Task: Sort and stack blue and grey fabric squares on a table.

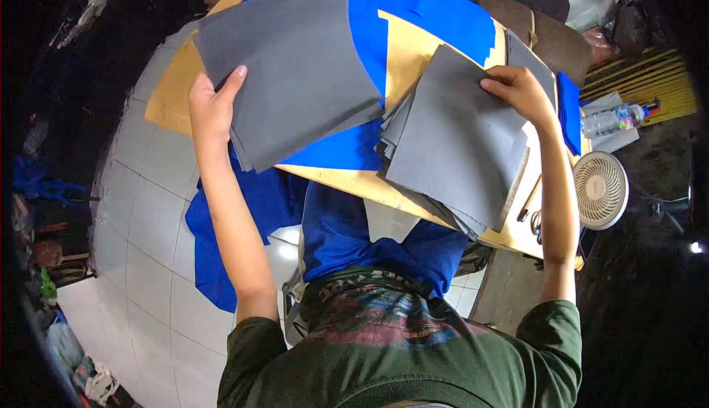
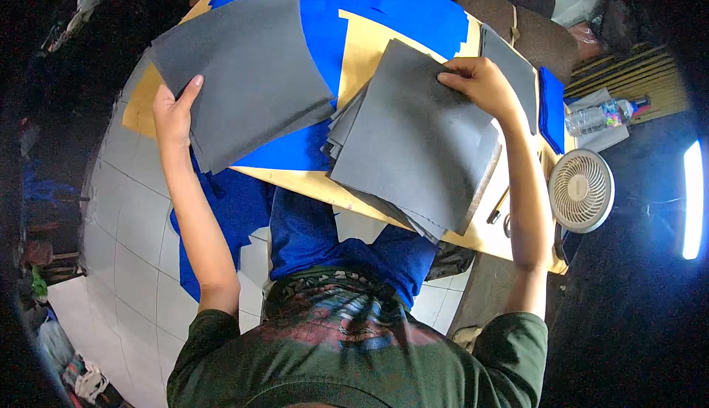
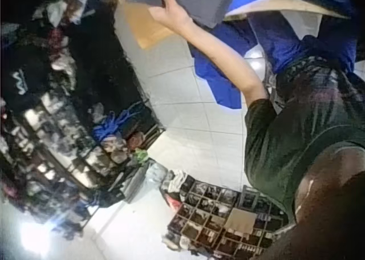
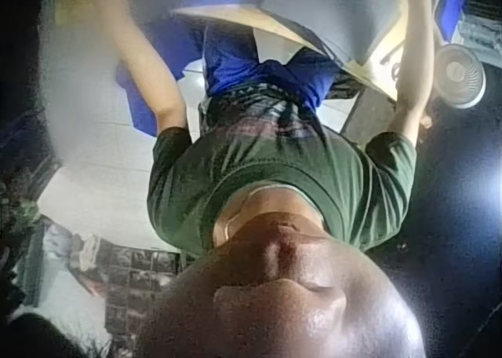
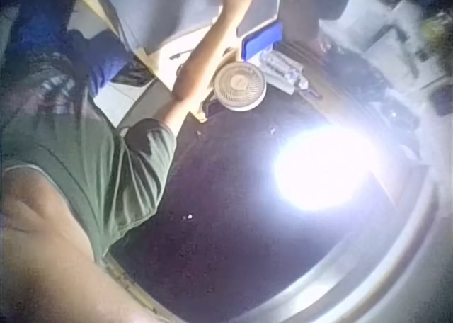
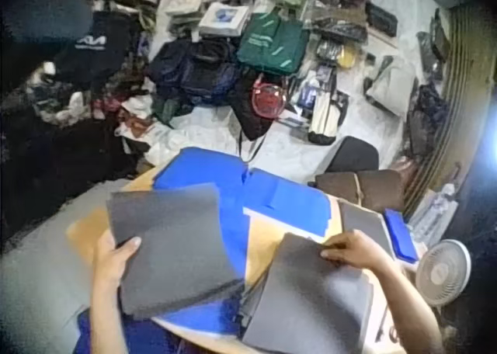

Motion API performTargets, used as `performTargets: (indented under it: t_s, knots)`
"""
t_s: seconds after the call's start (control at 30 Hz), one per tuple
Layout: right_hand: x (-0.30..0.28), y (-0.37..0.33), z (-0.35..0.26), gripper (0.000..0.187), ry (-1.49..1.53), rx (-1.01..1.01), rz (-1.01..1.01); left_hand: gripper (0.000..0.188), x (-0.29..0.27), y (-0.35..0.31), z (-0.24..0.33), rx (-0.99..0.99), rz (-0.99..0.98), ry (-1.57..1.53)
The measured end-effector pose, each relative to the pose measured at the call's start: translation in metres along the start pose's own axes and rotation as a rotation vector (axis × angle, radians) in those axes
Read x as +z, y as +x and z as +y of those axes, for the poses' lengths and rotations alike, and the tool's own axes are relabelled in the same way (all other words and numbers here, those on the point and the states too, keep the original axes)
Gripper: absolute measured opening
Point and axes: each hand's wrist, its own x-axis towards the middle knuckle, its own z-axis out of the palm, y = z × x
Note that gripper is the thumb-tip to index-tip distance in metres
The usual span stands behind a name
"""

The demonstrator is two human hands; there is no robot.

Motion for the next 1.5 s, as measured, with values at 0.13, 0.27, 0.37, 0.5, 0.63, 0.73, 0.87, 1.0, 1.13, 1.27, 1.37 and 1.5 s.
performTargets:
  t_s: [0.13,0.27,0.37,0.5,0.63,0.73,0.87,1.0,1.13,1.27,1.37,1.5]
  knots:
    - [-0.005,0.007,-0.013,0.022,-0.027,-0.127,-0.024,0.031,0.002,-0.002,0.013,-0.034,0.002,-0.004]
    - [-0.023,0.018,-0.070,0.016,0.103,-0.291,-0.058,0.031,0.003,-0.003,0.009,-0.007,-0.023,-0.095]
    - [-0.012,0.058,-0.107,0.020,0.171,-0.586,-0.084,0.031,0.002,-0.005,0.012,-0.122,-0.041,-0.005]
    - [0.031,0.112,-0.180,0.022,0.005,-0.830,-0.114,0.028,0.005,-0.007,0.025,-0.227,-0.044,0.037]
    - [0.082,0.161,-0.198,0.025,-0.181,-1.249,0.242,0.030,0.006,-0.006,0.003,0.019,-0.056,-0.164]
    - [0.087,0.162,-0.203,0.025,-0.111,-0.982,-0.002,0.030,0.006,-0.005,0.005,0.005,-0.037,-0.127]
    - [0.091,0.156,-0.210,0.025,-0.025,-0.909,0.010,0.034,0.003,-0.006,0.010,-0.149,0.021,-0.224]
    - [0.096,0.155,-0.216,0.026,-0.054,-0.843,0.049,0.045,-0.004,-0.005,0.001,-0.146,-0.049,-0.273]
    - [0.100,0.163,-0.218,0.030,-0.069,-0.693,0.016,0.041,0.007,-0.004,0.011,-0.062,-0.109,-0.112]
    - [0.108,0.165,-0.222,0.033,-0.103,-0.649,0.059,0.036,0.006,-0.007,0.008,-0.079,-0.082,-0.157]
    - [0.112,0.169,-0.221,0.033,-0.122,-0.609,0.044,0.035,0.005,-0.008,0.017,-0.146,-0.087,-0.129]
    - [0.112,0.166,-0.217,0.034,-0.061,-0.702,0.161,0.034,0.010,-0.002,0.003,-0.033,-0.076,-0.129]
